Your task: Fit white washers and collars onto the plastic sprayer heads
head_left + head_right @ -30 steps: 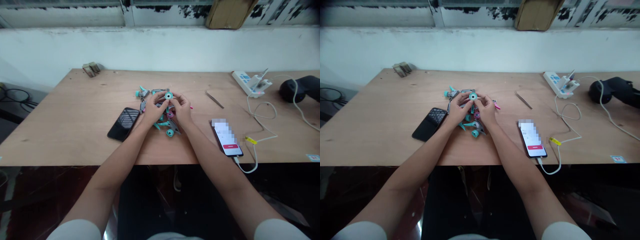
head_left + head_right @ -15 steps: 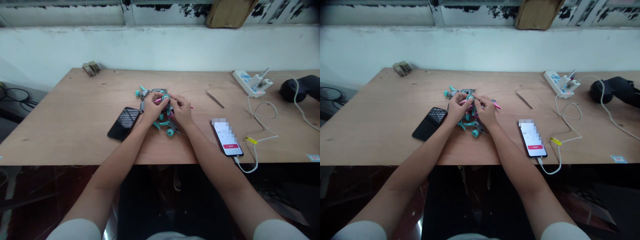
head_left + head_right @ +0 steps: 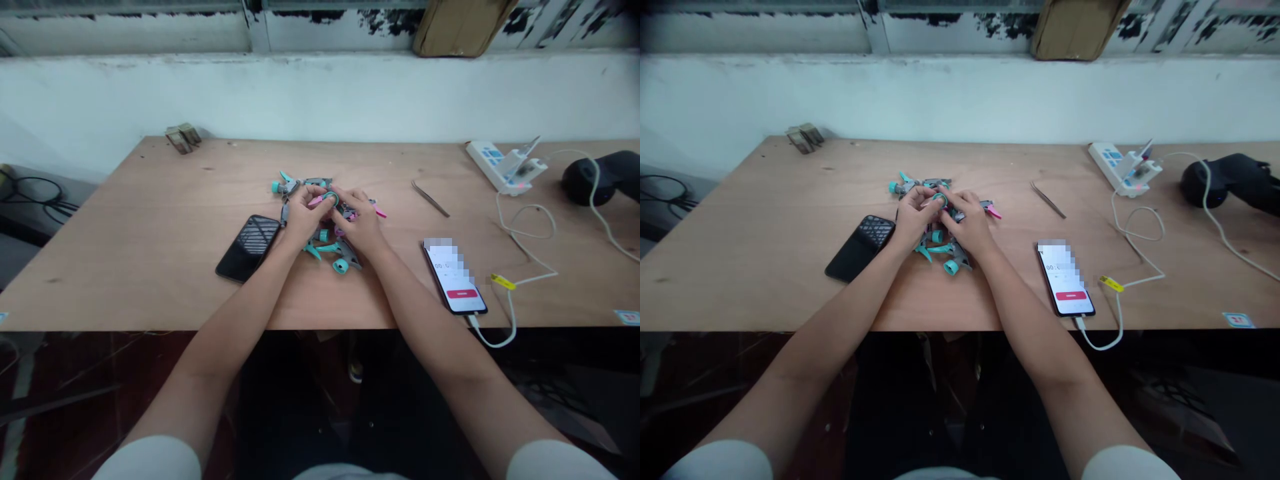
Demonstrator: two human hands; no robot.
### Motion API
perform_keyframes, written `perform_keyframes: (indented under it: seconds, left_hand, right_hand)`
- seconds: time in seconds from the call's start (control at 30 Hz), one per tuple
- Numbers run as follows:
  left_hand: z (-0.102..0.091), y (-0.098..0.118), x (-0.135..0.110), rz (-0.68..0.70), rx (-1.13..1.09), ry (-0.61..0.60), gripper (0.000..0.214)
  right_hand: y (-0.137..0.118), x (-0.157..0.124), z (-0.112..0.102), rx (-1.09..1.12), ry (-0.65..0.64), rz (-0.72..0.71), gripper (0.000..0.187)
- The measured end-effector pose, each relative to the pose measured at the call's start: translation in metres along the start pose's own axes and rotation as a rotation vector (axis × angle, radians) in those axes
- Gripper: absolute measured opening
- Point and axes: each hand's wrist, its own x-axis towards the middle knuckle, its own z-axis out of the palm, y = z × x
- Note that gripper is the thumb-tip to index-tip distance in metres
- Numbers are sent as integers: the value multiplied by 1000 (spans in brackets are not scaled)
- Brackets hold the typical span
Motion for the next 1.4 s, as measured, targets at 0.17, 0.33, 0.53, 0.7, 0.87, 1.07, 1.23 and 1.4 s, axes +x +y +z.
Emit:
perform_keyframes:
  seconds: [0.17,0.33,0.53,0.7,0.87,1.07,1.23,1.4]
  left_hand:
    - [1,-8,3,37,-10,7,45]
    - [2,-5,2,75,44,22,41]
    - [2,7,-3,71,5,-47,40]
    - [-1,9,-3,18,3,-109,44]
    - [-1,7,-3,0,60,-88,41]
    - [0,11,-5,-22,59,-85,35]
    - [4,13,-7,18,65,-29,29]
    - [8,10,-6,46,28,-17,33]
  right_hand:
    - [7,0,2,-33,-31,-49,54]
    - [5,-2,10,-44,-19,-54,51]
    - [6,-4,18,-47,48,-27,46]
    - [11,-5,12,-24,33,9,46]
    - [11,-6,9,-1,23,43,44]
    - [8,-7,14,-8,42,32,43]
    - [8,-7,19,-15,73,-5,43]
    - [6,-4,16,-39,98,4,42]
